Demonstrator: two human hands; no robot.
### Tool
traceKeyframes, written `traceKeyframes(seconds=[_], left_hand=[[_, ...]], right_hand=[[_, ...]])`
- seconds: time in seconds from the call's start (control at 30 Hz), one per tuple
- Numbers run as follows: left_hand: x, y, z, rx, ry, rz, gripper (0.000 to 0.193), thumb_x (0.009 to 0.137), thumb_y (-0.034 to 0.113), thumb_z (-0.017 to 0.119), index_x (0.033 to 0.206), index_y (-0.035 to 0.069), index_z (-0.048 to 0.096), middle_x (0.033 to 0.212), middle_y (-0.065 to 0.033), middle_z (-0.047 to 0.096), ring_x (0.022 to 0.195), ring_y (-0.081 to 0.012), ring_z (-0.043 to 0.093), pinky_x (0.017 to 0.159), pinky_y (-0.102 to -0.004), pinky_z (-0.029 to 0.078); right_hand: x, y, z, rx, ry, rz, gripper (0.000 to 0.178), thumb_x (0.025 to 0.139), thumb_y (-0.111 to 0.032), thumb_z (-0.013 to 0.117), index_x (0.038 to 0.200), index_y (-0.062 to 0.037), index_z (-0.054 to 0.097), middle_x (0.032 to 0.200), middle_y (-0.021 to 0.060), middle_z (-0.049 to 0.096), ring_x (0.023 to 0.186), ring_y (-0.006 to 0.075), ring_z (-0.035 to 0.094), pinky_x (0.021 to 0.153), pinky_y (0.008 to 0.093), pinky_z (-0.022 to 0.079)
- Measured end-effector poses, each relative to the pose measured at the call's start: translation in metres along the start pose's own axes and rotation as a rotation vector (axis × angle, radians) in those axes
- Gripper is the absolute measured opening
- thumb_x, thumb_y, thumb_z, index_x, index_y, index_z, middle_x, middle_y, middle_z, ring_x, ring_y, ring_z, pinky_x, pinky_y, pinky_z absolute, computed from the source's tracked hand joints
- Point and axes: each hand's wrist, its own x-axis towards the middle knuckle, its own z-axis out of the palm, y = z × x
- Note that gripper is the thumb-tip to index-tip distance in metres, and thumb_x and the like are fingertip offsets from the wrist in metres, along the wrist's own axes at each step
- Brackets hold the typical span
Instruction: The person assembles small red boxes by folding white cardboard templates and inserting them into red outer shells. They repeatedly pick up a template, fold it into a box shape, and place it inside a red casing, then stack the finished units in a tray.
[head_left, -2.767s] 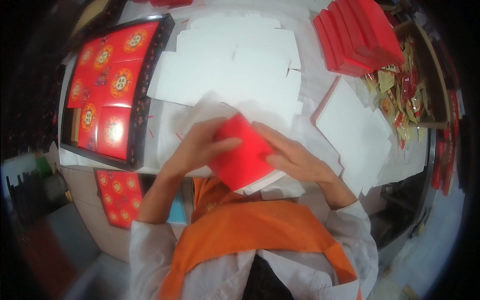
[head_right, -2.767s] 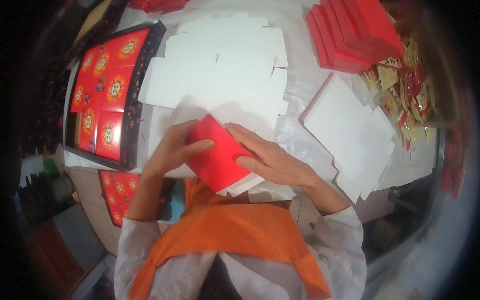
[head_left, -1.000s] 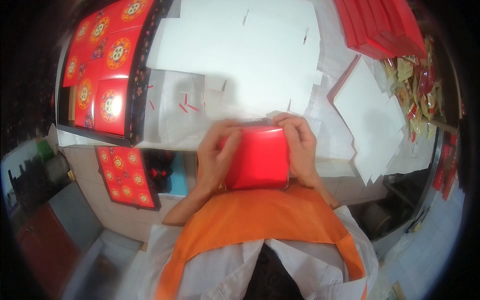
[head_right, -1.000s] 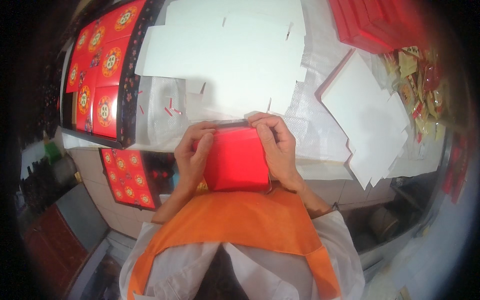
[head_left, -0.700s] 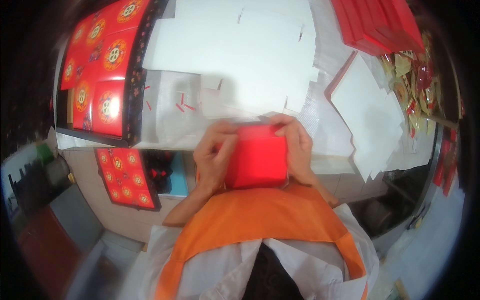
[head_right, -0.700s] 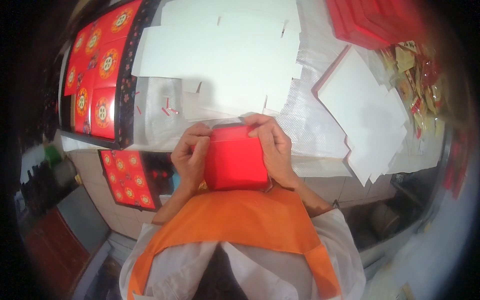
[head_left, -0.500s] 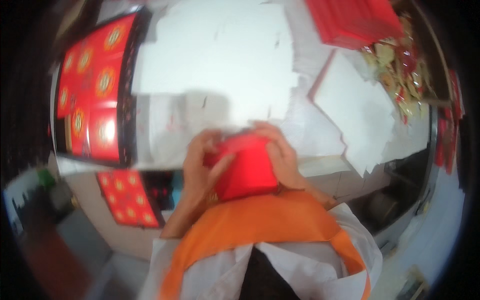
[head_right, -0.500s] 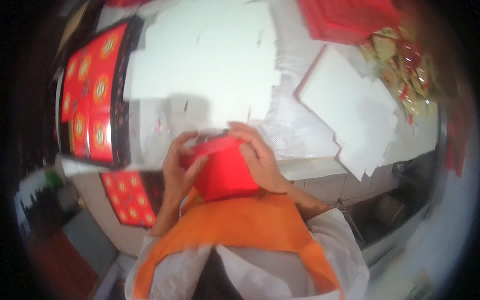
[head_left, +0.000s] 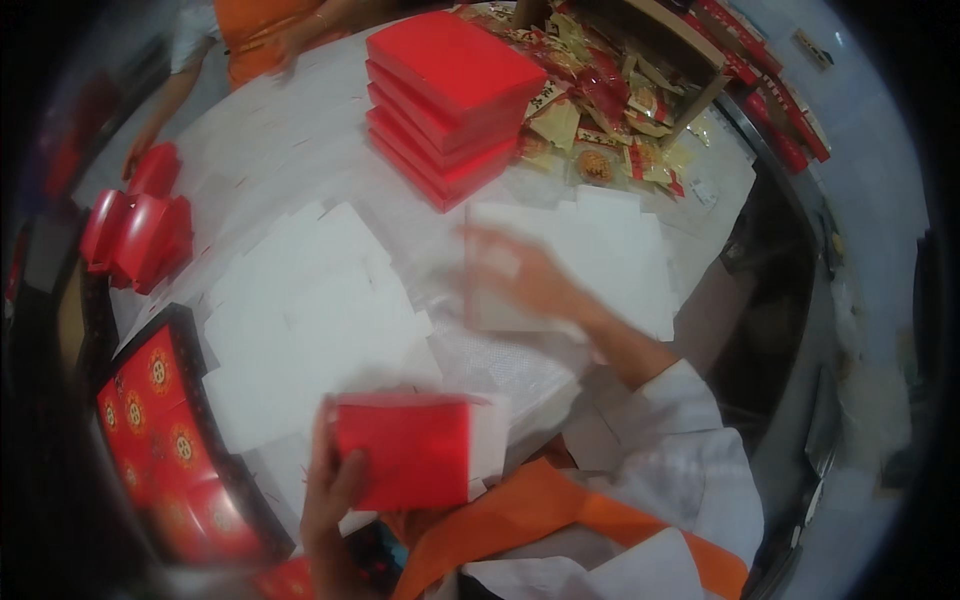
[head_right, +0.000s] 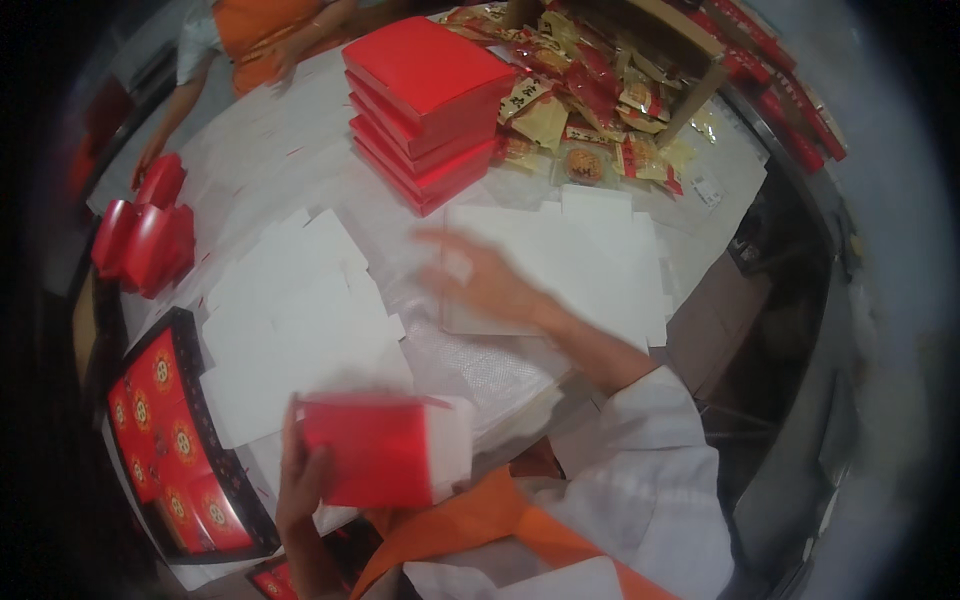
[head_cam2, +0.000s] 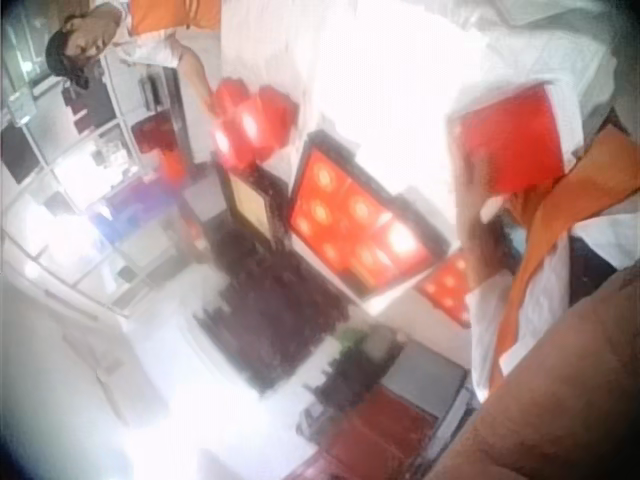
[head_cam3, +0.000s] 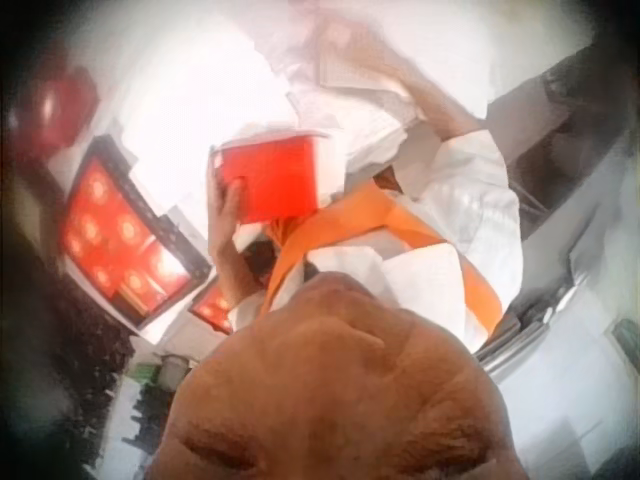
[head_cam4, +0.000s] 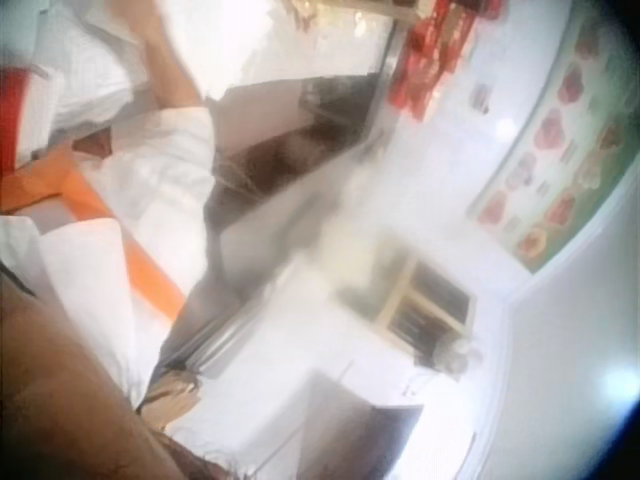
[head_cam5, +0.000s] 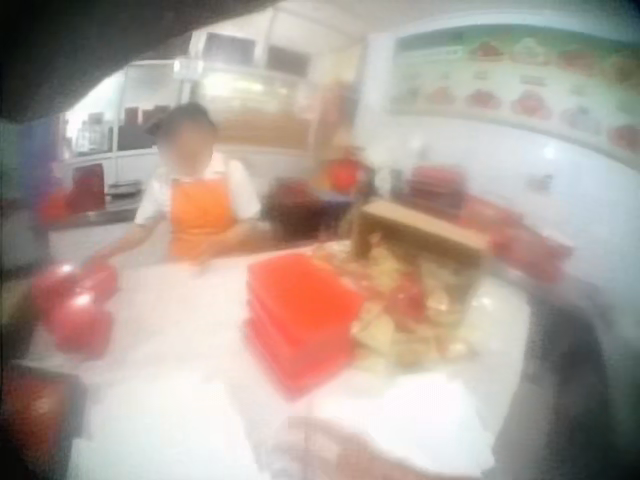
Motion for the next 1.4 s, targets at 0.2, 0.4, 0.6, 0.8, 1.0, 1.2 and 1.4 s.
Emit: traceKeyframes(seconds=[0.2, 0.4, 0.6, 0.8, 1.0, 1.2, 1.4], left_hand=[[-0.002, -0.001, -0.018, -0.089, 0.402, -0.034, 0.060, 0.084, 0.010, 0.046, 0.136, 0.003, 0.017, 0.128, -0.0130, 0.037, 0.112, -0.0214, 0.040, 0.094, -0.0304, 0.033], [0.004, 0.008, -0.003, -0.180, 0.498, 0.063, 0.064, 0.083, 0.017, 0.049, 0.138, 0.007, 0.017, 0.130, -0.0150, 0.035, 0.117, -0.0236, 0.038, 0.097, -0.0337, 0.031], [-0.002, -0.005, -0.018, -0.242, 0.569, 0.061, 0.064, 0.083, 0.014, 0.050, 0.136, 0.008, 0.016, 0.123, -0.0155, 0.041, 0.108, -0.0235, 0.047, 0.086, -0.0340, 0.044], [0.003, -0.017, -0.028, -0.300, 0.668, 0.164, 0.057, 0.087, 0.017, 0.051, 0.134, 0.008, 0.019, 0.109, -0.0116, 0.051, 0.098, -0.0154, 0.050, 0.080, -0.0283, 0.045], [0.011, -0.021, -0.023, -0.194, 0.737, 0.185, 0.056, 0.087, 0.017, 0.051, 0.134, 0.007, 0.022, 0.104, -0.0119, 0.050, 0.093, -0.0150, 0.050, 0.077, -0.0264, 0.045], [0.012, -0.015, -0.010, -0.067, 0.765, 0.235, 0.053, 0.088, 0.015, 0.047, 0.133, 0.005, 0.021, 0.105, -0.0113, 0.052, 0.093, -0.0140, 0.051, 0.078, -0.0268, 0.043], [0.006, -0.028, -0.016, -0.073, 0.772, 0.320, 0.056, 0.087, 0.014, 0.048, 0.134, 0.003, 0.020, 0.096, -0.0078, 0.052, 0.084, -0.0111, 0.048, 0.072, -0.0238, 0.042]], right_hand=[[0.052, 0.137, -0.142, -1.095, 0.367, 0.359, 0.072, 0.073, -0.039, 0.063, 0.130, -0.0096, 0.031, 0.134, 0.0186, 0.030, 0.123, 0.0368, 0.029, 0.093, 0.0540, 0.031], [0.081, 0.198, -0.185, -1.084, 0.292, 0.475, 0.079, 0.070, -0.032, 0.063, 0.135, -0.0131, 0.023, 0.135, 0.0175, 0.029, 0.123, 0.0351, 0.030, 0.096, 0.0499, 0.031], [0.081, 0.200, -0.237, -0.875, 0.311, 0.420, 0.071, 0.073, -0.027, 0.060, 0.133, -0.0054, 0.029, 0.129, 0.0194, 0.038, 0.117, 0.0299, 0.040, 0.095, 0.0386, 0.036], [0.001, 0.142, -0.243, -0.412, 0.874, -0.002, 0.060, 0.078, -0.013, 0.054, 0.132, -0.0025, 0.029, 0.126, 0.0172, 0.040, 0.112, 0.0287, 0.045, 0.092, 0.0358, 0.038], [-0.012, 0.011, -0.054, 0.373, 0.512, 0.068, 0.061, 0.079, 0.001, 0.049, 0.135, -0.0052, 0.026, 0.130, 0.0100, 0.036, 0.113, 0.0194, 0.042, 0.092, 0.0316, 0.039], [0.007, -0.016, 0.077, 0.297, -0.059, 0.005, 0.063, 0.076, 0.002, 0.049, 0.133, 0.0008, 0.023, 0.128, 0.0139, 0.036, 0.114, 0.0204, 0.041, 0.094, 0.0299, 0.035], [0.021, -0.026, 0.109, 0.277, -0.053, -0.056, 0.060, 0.078, -0.003, 0.046, 0.133, 0.0011, 0.021, 0.126, 0.0158, 0.037, 0.117, 0.0218, 0.037, 0.097, 0.0318, 0.031]])
